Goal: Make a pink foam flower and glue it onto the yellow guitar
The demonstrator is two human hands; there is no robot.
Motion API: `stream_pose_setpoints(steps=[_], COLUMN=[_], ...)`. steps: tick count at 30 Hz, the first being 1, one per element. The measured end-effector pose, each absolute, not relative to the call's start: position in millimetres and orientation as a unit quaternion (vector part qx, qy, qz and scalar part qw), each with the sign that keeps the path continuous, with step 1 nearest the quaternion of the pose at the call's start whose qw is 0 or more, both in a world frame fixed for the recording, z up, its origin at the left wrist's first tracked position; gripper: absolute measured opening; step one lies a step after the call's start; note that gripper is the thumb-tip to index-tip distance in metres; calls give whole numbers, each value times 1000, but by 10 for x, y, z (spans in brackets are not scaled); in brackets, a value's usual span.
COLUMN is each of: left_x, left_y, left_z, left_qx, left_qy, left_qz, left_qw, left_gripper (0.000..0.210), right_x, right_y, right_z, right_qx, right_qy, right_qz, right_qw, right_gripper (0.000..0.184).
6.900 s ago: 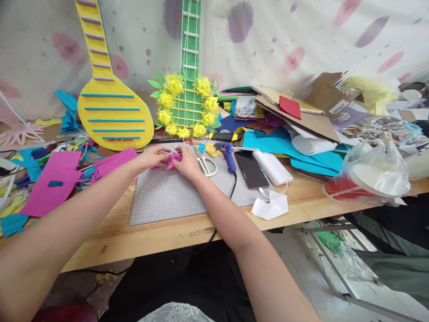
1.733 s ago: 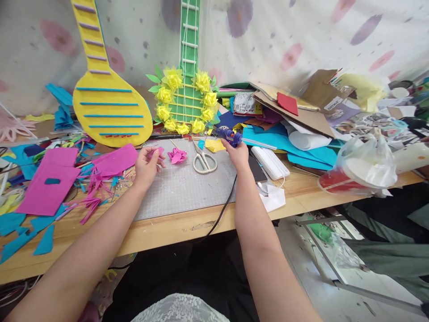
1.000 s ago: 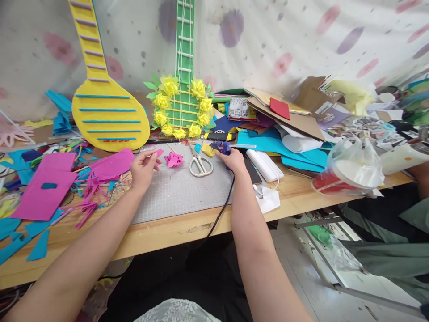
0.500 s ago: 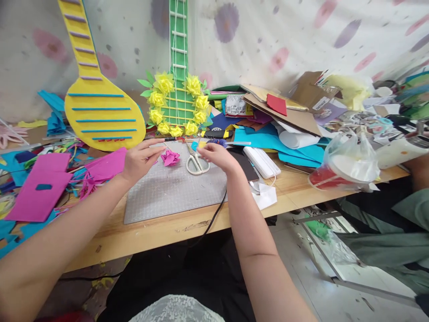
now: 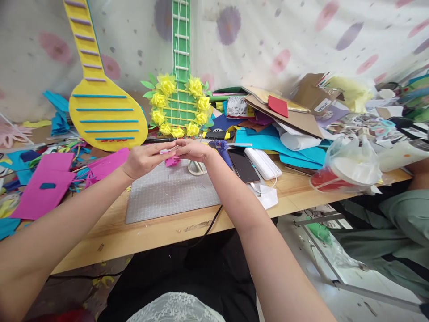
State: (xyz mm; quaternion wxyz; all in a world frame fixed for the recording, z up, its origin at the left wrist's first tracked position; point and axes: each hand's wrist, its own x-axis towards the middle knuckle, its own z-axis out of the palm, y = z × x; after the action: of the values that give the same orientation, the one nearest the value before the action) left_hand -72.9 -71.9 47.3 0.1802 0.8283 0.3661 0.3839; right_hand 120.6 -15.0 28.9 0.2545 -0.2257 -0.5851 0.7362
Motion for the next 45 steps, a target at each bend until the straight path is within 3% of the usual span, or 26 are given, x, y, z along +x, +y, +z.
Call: stream_pose_setpoints(steps=[8, 13, 17, 20, 23, 30, 39, 45], left_x=[-744, -746, -699, -651, -631, -647, -608, -541], left_y=[-736, -629, -450, -382, -331, -93, -110, -218], left_z=[494, 405, 340, 309, 270, 159, 132, 316], left_qx=[777, 703, 586, 577, 562, 537, 530, 571], left_qy=[379, 461, 566, 578, 568, 616, 611, 683], left_qz=[434, 492, 454, 409, 405, 398, 429, 281], left_qw=[254, 226, 361, 407, 445, 417, 403, 358], left_gripper=[16, 29, 36, 46, 39, 34, 43, 43], right_x=[1175, 1147, 1092, 1050, 1048, 1126, 1107, 1121], right_y=[-127, -141, -121, -93, -93, -198, -323, -318], right_z=[333, 365, 315, 252, 213, 85, -144, -184], right_qx=[-245, -289, -310, -322, -343, -394, -382, -394], right_qy=[-608, -644, -671, -686, -685, -691, -712, -726], right_qz=[711, 630, 590, 568, 549, 421, 372, 322], right_qw=[256, 325, 324, 321, 334, 436, 457, 463], right_gripper=[28, 21, 17, 17, 18, 18, 30, 31])
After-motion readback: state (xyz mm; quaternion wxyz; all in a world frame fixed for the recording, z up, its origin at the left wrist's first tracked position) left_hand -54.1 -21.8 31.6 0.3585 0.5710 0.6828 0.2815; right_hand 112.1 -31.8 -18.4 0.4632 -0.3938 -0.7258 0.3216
